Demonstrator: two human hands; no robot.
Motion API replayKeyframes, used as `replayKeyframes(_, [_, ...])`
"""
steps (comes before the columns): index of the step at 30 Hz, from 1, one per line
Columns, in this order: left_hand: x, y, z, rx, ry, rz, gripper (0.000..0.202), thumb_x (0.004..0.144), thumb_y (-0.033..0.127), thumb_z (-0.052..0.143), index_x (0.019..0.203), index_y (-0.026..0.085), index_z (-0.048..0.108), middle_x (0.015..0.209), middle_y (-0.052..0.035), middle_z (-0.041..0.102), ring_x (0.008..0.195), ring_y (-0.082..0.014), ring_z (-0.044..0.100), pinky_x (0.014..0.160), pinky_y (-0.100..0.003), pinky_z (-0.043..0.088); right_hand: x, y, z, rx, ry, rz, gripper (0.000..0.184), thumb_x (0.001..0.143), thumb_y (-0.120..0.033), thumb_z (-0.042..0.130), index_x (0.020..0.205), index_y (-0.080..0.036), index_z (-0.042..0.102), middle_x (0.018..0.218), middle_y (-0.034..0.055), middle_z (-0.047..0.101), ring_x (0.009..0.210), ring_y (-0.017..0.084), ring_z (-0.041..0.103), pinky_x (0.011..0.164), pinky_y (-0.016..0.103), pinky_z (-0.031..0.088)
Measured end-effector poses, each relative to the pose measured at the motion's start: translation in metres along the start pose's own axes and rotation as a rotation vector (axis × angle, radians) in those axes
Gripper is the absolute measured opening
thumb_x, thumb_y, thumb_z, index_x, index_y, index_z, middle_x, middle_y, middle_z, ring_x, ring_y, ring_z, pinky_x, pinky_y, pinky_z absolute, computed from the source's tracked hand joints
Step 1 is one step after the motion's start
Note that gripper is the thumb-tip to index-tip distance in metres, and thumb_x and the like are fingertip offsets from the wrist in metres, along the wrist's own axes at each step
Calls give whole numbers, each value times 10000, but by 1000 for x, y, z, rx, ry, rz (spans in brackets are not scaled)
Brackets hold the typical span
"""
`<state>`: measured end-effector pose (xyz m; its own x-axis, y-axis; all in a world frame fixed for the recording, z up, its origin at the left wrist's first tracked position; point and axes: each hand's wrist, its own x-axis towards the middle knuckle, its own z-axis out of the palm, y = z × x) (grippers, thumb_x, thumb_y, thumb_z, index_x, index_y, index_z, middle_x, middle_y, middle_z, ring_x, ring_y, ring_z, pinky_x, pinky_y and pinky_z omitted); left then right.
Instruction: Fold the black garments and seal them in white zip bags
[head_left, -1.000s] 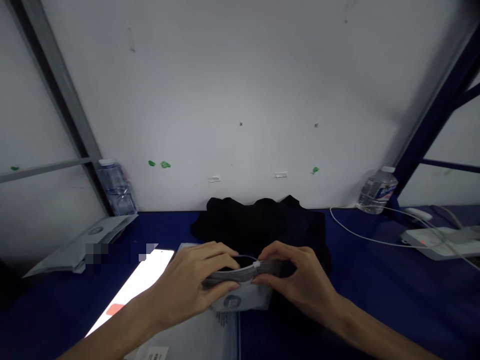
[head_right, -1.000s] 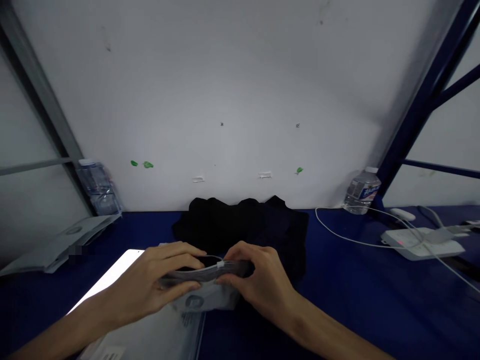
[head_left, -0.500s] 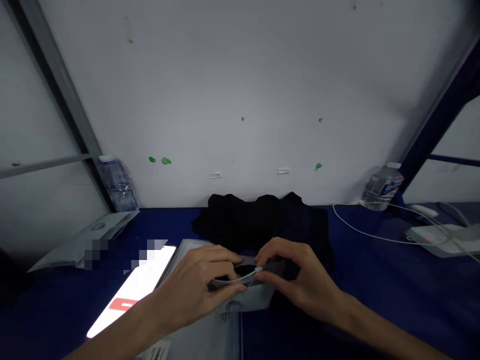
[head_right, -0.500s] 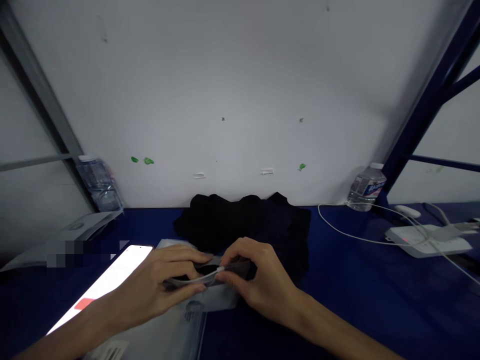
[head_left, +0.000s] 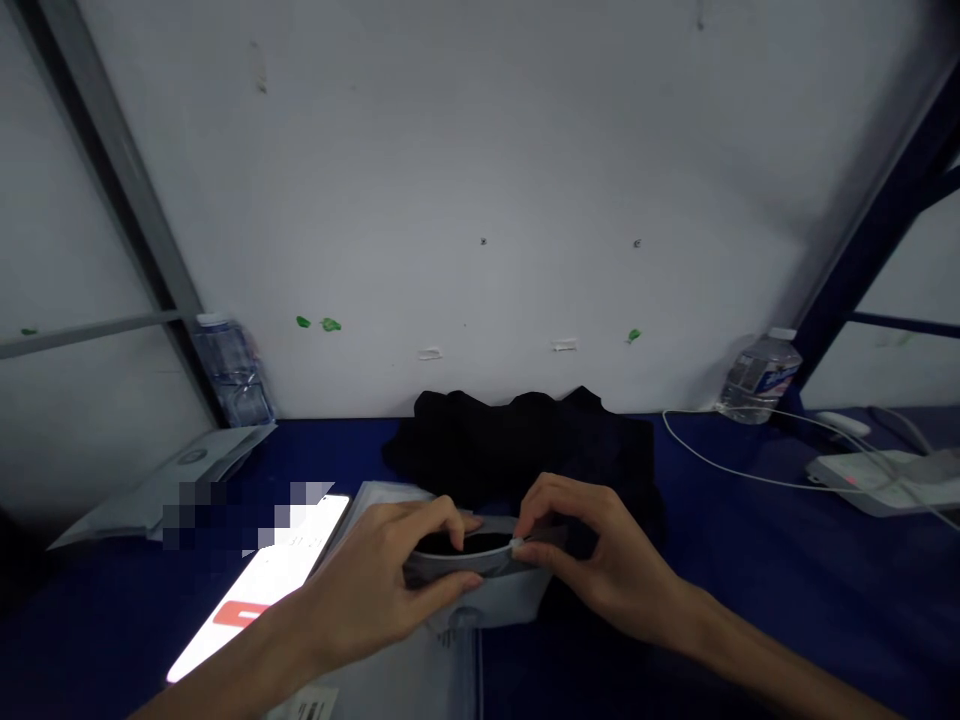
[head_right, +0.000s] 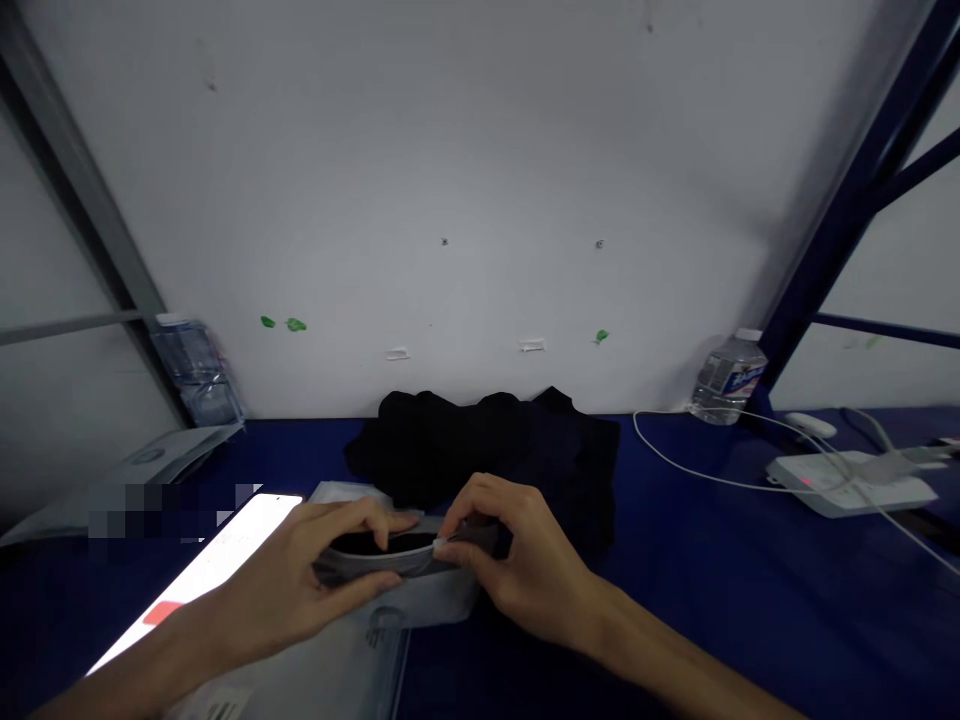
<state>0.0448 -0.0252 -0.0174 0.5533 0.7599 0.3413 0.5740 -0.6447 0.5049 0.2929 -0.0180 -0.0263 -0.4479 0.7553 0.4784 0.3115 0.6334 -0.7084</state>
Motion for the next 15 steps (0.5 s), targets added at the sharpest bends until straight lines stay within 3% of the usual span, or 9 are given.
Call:
replayKeyframes(4, [-1,-3,-5,-50,2,-6,189,889,370,671,1000,252,573,1120,-27,733,1004,-206,715,778,-291,600,2,2,-3,-26,10,-1,62,855,-211,736,829,-206,680,793,-3,638,713,138,589,642,266,471])
replayKeyframes(8, [-2,-5,-3,-92,51,-33,171,882,361,686,933,242,574,1108,-24,752,1032,-205,719,866,-310,586,4,4,-4,-37,22,24,130,805,-243,794,798,-198,673,775,-7,649,701,137,602,647,264,481])
replayKeyframes(15, [-2,-9,1,-73,87,-12,236,869,332,711,778,220,525,1069,-4,776,1008,-204,736,814,-282,602,3,2,-1,1,-19,17,96,839,-150,741,813,-208,669,825,-8,621,734,130,585,661,252,492])
